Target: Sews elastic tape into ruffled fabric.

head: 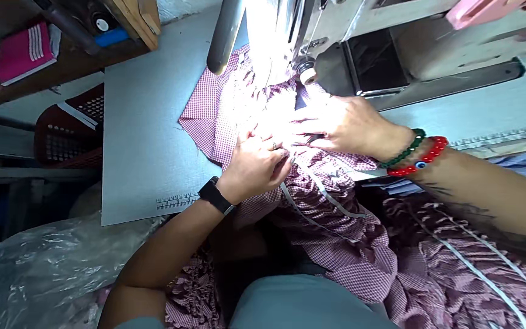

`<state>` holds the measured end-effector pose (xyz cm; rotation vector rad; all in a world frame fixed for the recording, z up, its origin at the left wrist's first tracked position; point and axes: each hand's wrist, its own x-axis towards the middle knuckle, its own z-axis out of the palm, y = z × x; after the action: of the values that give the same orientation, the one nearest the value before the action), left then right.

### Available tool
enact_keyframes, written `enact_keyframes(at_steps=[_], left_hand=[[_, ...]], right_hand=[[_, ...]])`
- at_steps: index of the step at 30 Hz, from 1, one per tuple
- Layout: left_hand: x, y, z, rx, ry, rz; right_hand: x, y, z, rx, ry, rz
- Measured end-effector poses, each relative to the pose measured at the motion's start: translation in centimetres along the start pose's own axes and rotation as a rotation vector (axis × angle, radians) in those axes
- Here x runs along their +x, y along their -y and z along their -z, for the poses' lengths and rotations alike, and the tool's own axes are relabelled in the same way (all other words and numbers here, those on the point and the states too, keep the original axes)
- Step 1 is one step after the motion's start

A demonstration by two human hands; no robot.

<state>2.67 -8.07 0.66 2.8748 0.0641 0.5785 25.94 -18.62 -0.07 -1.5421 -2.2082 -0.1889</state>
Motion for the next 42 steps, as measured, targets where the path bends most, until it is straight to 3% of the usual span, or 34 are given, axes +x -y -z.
enact_keyframes(at_steps=[42], left_hand=[[-0.33,-0.11,-0.11,-0.055,0.026,-0.026]], right_hand=[[0.57,-0.19,-0.04,0.002,-0.046,0.014]])
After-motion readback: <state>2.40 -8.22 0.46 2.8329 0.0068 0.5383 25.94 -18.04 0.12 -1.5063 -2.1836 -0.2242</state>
